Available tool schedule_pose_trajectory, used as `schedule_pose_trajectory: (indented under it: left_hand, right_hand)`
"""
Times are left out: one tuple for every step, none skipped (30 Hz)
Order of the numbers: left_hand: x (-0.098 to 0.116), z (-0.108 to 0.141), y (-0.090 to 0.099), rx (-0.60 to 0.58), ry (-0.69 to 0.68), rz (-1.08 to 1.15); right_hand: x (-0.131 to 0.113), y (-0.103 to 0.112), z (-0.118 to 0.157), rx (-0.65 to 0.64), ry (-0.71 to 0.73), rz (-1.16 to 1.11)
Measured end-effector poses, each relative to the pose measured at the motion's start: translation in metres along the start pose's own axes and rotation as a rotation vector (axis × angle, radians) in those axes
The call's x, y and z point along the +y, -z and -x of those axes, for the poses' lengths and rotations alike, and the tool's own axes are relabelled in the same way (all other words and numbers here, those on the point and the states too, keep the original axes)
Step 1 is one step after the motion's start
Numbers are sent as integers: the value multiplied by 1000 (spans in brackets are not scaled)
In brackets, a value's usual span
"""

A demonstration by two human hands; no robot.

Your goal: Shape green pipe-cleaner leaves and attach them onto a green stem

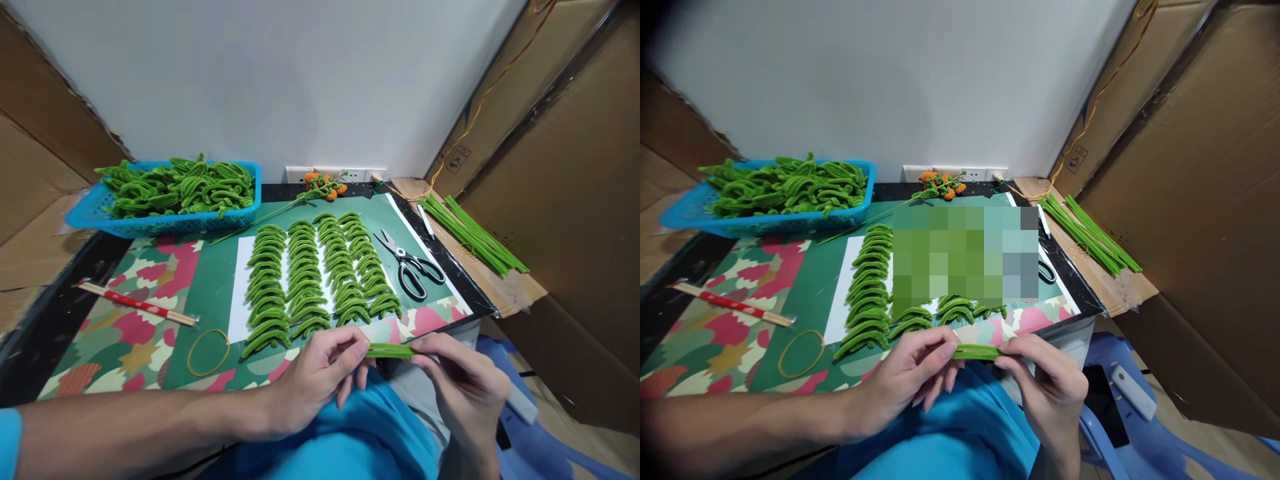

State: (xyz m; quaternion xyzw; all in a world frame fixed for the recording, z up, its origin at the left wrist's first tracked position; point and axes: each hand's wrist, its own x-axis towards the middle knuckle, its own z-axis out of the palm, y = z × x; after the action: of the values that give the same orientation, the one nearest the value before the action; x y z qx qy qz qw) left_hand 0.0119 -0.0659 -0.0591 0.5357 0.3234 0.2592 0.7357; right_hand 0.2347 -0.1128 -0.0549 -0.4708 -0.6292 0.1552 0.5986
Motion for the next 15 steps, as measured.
schedule_pose_trajectory:
  left_hand:
    - [-1,0,0,-3,0,7]
    - [-1,0,1,-6,1,14]
    - [-2,0,2,-10,3,20]
    - [-2,1,2,-13,4,25]
    - [-2,1,2,-15,4,26]
    - [-2,1,2,-16,4,23]
    - [-2,1,3,-15,5,16]
    - [-1,1,2,-15,8,8]
    - [-1,1,2,-14,10,0]
    - [-1,1,2,-12,13,-6]
    - [0,1,2,-8,15,-9]
    - [0,1,2,-4,16,-10]
    - [0,1,2,-1,16,-10]
    - [1,1,2,2,16,-10]
    - [1,1,2,4,17,-12]
  right_hand:
    - [0,0,0,-10,3,-8]
    - [-1,0,0,-18,5,-12]
    - [-1,0,0,-24,7,-14]
    - [-1,0,0,-28,10,-14]
    - [0,0,0,-32,14,-13]
    - [0,0,1,-38,18,-13]
    - [0,0,1,-45,21,-10]
    - [1,0,1,-50,24,-6]
    - [2,0,2,-53,28,1]
    - [3,0,2,-54,34,10]
    - [3,0,2,-54,38,20]
    - [4,0,2,-52,43,27]
    - [4,0,2,-50,47,33]
    - [4,0,1,-50,50,35]
    - [4,0,1,-51,53,35]
